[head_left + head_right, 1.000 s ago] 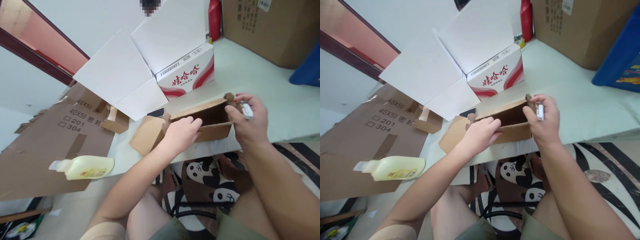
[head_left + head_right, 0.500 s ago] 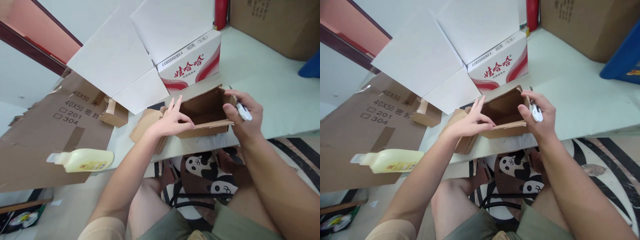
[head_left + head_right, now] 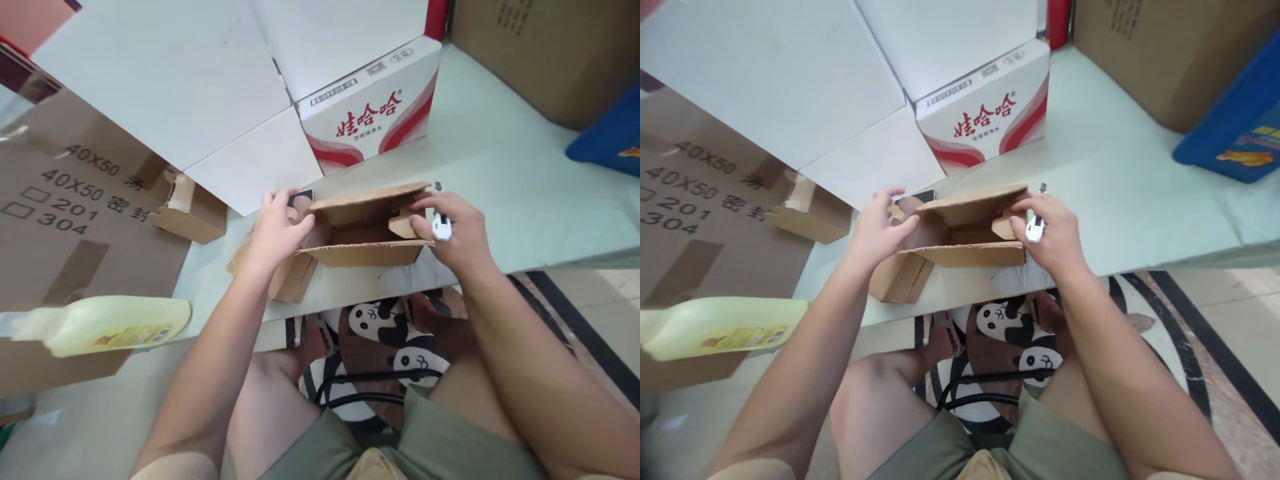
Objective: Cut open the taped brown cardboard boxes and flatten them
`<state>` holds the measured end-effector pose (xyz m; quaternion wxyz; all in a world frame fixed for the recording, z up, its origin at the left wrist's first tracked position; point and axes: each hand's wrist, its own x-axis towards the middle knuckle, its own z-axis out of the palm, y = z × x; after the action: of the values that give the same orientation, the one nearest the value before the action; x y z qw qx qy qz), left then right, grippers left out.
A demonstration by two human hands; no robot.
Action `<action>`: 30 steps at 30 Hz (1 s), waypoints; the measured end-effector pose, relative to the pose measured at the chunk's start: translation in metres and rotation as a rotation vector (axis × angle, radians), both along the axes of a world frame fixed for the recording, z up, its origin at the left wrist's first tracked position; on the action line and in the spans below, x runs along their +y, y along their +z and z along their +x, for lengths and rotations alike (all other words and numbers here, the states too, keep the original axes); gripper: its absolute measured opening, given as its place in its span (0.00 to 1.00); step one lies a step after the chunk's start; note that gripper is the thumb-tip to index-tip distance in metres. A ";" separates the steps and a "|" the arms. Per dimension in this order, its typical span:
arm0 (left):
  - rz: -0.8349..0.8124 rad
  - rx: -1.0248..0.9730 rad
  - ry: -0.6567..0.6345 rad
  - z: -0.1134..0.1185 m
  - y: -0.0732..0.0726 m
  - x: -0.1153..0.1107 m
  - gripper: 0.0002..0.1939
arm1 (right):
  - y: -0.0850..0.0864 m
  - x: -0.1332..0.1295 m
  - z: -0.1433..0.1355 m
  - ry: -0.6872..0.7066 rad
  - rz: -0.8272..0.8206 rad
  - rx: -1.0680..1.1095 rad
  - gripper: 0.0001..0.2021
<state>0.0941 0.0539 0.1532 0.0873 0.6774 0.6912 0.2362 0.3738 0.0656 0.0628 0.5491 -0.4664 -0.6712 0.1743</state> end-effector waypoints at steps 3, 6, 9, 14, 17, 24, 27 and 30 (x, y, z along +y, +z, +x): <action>-0.070 -0.158 -0.151 -0.006 -0.004 -0.007 0.24 | -0.005 0.004 0.001 0.023 -0.026 -0.032 0.13; 0.006 -0.214 -0.210 -0.006 -0.006 -0.012 0.22 | -0.006 0.007 0.002 0.095 -0.040 -0.078 0.22; 0.084 -0.178 -0.183 -0.011 -0.007 -0.014 0.14 | -0.005 0.007 0.003 0.151 -0.048 -0.111 0.29; 0.075 -0.116 -0.237 -0.019 -0.009 -0.017 0.15 | 0.000 0.007 0.006 0.215 -0.076 -0.128 0.36; -0.052 -0.101 -0.290 -0.013 -0.009 -0.017 0.20 | 0.001 0.009 0.006 0.228 -0.103 -0.128 0.34; -0.432 -0.042 -0.455 0.006 0.007 -0.016 0.30 | -0.006 0.011 0.000 0.208 -0.061 -0.017 0.24; -0.490 0.020 -0.601 0.011 0.015 -0.030 0.40 | -0.010 0.011 -0.003 0.201 -0.063 0.054 0.19; -0.293 0.140 -0.492 0.016 0.015 -0.037 0.30 | -0.011 0.012 -0.006 0.210 -0.092 0.107 0.15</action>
<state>0.1104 0.0170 0.1687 0.1911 0.8194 0.5373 0.0583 0.3683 0.0772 0.0523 0.5409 -0.4081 -0.6774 0.2863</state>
